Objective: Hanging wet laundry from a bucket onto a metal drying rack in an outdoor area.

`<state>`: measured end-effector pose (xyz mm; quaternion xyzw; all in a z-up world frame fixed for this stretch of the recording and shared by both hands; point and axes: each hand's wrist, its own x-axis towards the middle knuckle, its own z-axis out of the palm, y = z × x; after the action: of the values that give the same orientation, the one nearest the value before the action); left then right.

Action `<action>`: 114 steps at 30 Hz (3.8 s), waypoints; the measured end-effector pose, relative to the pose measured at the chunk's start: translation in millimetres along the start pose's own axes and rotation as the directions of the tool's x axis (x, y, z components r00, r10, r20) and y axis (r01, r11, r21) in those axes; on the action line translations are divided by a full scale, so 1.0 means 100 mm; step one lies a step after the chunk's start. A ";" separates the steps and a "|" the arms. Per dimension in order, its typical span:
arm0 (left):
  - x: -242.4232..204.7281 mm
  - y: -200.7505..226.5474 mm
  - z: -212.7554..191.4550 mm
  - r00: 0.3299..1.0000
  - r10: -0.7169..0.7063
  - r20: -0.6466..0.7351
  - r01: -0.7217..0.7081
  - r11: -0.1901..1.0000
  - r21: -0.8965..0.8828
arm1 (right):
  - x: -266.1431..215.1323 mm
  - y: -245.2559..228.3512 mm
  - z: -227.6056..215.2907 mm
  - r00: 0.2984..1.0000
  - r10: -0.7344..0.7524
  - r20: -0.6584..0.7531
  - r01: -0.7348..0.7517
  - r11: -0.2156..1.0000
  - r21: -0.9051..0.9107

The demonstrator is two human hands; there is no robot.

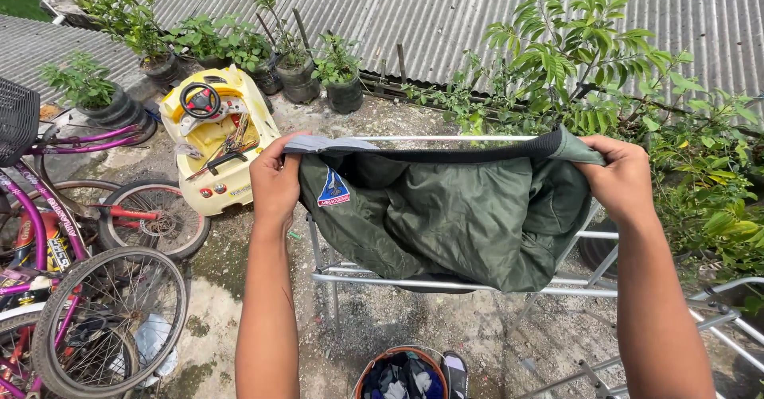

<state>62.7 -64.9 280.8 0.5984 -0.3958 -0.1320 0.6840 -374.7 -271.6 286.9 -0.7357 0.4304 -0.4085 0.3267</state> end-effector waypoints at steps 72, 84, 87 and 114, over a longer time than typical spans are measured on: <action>-1.53 -2.58 0.00 0.766 -0.623 0.158 0.141 0.403 0.904 | -1.25 2.53 1.27 0.810 0.475 0.344 -0.359 0.866 -0.348; -1.32 -2.97 -0.05 0.975 -0.134 0.180 -0.037 0.697 0.717 | -1.08 2.45 1.31 0.863 0.401 0.306 -0.289 0.890 -0.352; -1.33 -2.66 -0.02 0.985 -0.092 0.147 0.001 0.852 0.524 | -1.05 2.39 1.32 0.876 0.402 0.265 -0.320 0.897 -0.304; -1.44 -2.78 -0.32 0.690 -0.705 0.160 0.382 0.543 0.748 | -0.96 2.28 1.12 0.923 0.308 0.231 -0.246 0.933 -0.262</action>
<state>72.6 -17.3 -30.4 0.8467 -0.3470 -0.3275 0.2354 -388.3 -265.5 15.5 -0.7480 0.5262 -0.2024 0.3502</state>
